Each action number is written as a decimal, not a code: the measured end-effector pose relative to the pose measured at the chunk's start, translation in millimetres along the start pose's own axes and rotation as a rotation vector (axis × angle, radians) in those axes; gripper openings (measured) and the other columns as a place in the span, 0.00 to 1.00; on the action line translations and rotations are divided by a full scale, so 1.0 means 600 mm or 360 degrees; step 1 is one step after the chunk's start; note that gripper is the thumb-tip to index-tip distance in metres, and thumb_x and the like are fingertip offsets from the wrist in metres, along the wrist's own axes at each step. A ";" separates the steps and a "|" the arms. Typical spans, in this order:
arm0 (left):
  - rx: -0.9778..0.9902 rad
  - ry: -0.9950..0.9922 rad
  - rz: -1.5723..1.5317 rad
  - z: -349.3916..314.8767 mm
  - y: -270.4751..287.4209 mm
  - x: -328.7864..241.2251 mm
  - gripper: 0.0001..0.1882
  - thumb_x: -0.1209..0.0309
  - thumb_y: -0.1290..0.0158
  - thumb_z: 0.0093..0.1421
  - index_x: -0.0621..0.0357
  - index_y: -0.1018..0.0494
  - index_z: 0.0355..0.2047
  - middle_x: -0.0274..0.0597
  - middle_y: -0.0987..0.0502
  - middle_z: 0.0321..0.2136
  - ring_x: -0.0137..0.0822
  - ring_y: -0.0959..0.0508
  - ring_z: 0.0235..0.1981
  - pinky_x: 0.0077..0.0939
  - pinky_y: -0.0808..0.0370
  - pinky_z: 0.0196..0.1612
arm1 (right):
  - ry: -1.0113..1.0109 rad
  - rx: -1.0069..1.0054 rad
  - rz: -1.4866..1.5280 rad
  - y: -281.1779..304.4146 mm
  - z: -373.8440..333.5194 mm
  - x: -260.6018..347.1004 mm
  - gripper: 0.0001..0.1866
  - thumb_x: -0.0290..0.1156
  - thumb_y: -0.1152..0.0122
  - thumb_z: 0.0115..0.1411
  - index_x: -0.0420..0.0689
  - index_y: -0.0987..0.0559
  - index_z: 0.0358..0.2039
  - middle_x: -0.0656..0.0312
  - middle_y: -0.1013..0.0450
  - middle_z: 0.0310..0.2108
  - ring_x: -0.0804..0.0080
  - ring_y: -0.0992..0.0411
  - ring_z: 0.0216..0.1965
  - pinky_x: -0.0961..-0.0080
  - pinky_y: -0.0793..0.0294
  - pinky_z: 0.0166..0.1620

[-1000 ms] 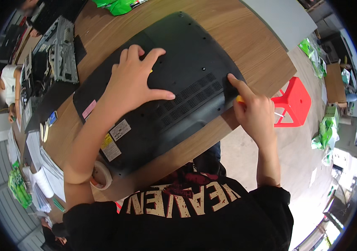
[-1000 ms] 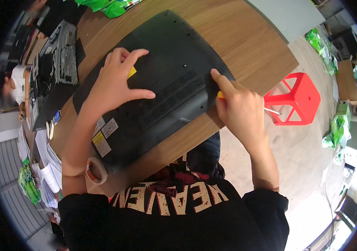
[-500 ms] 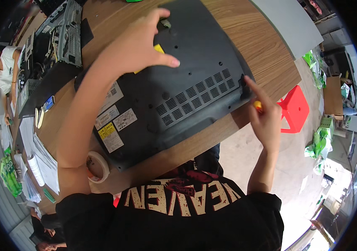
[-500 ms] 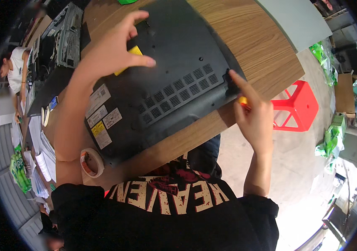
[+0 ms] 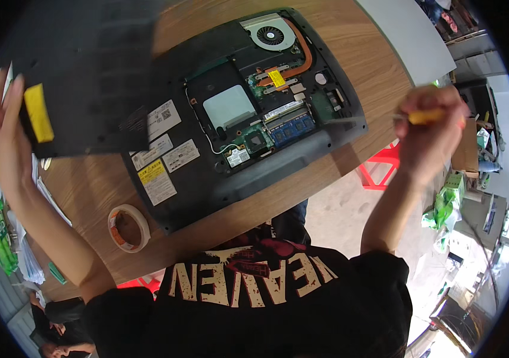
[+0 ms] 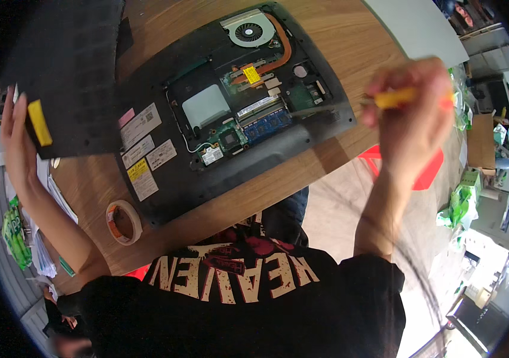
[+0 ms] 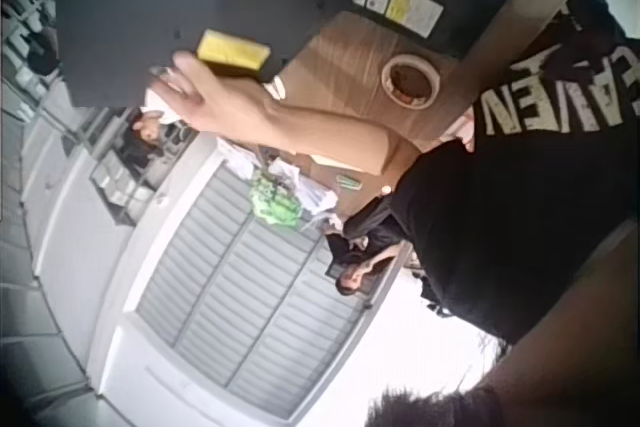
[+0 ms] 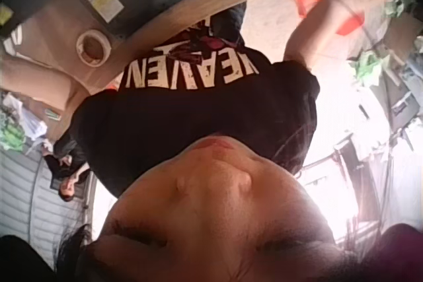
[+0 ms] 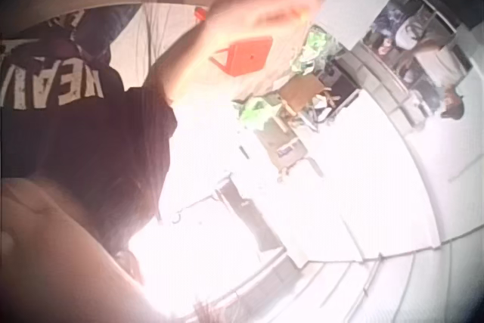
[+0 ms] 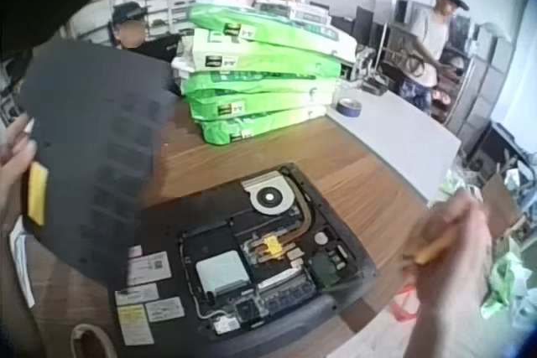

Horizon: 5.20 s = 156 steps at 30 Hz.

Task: The person uses a screwdriver to secure internal components of a laptop, picks up small screws from a roll of tape, and then positions and presses down the laptop's back cover.

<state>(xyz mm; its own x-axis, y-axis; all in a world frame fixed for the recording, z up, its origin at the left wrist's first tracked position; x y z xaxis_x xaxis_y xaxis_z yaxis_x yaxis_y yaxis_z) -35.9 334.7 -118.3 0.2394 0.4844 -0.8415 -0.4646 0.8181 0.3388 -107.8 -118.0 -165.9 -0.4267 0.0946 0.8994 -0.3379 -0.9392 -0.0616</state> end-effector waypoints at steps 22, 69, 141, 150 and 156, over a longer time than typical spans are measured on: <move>-0.0476 0.0782 -0.0851 -0.215 0.268 0.213 0.24 0.65 0.53 0.65 0.65 0.39 0.57 0.42 0.32 0.54 0.32 0.32 0.54 0.27 0.38 0.57 | 0.0015 0.0244 -0.0328 -0.107 0.024 -0.058 0.14 0.35 0.47 0.63 0.40 0.31 0.25 0.58 0.28 0.18 0.80 0.33 0.13 0.86 0.35 0.16; -0.0534 0.0681 -0.0846 -0.254 0.207 0.222 0.22 0.67 0.52 0.64 0.67 0.37 0.55 0.44 0.32 0.52 0.33 0.34 0.53 0.29 0.41 0.58 | -0.0503 0.1341 0.1019 -0.180 0.052 -0.072 0.28 0.60 0.57 0.62 0.43 0.37 0.36 0.73 0.50 0.12 0.83 0.54 0.13 0.82 0.56 0.19; -0.0628 0.0722 -0.0637 -0.254 0.230 0.225 0.27 0.65 0.46 0.61 0.65 0.39 0.57 0.41 0.33 0.52 0.31 0.33 0.53 0.26 0.39 0.57 | 0.0312 0.0348 0.0551 -0.152 -0.009 -0.103 0.19 0.30 0.52 0.65 0.37 0.37 0.54 0.49 0.28 0.39 0.52 0.28 0.46 0.54 0.31 0.52; -0.0589 0.0709 -0.0661 -0.251 0.238 0.230 0.26 0.67 0.48 0.62 0.65 0.40 0.57 0.41 0.34 0.52 0.32 0.34 0.53 0.28 0.39 0.57 | 0.0543 0.0386 -0.0374 -0.169 -0.021 -0.080 0.21 0.28 0.52 0.65 0.39 0.40 0.57 0.48 0.27 0.39 0.60 0.25 0.38 0.65 0.27 0.45; -0.0607 0.0727 -0.0700 -0.252 0.236 0.238 0.24 0.67 0.49 0.62 0.65 0.39 0.55 0.42 0.34 0.53 0.32 0.34 0.53 0.29 0.40 0.57 | 0.0371 0.0228 0.0500 -0.164 -0.026 -0.124 0.24 0.31 0.55 0.67 0.44 0.47 0.61 0.54 0.33 0.42 0.66 0.30 0.32 0.71 0.31 0.37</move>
<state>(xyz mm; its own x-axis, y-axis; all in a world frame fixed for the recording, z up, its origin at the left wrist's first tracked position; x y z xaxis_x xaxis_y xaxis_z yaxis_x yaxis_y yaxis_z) -196.5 473.0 -253.9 0.1318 -0.1087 -0.9853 -0.6914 0.7022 -0.1700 -55.6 -27.3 -233.4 -0.6745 -0.1473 0.7235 -0.0477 -0.9692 -0.2418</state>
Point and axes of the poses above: each hand's wrist, its own z-axis towards the middle knuckle, its own y-axis out of the back of the hand, x = y × z, the point moved 2 cm from there along z, towards the middle knuckle
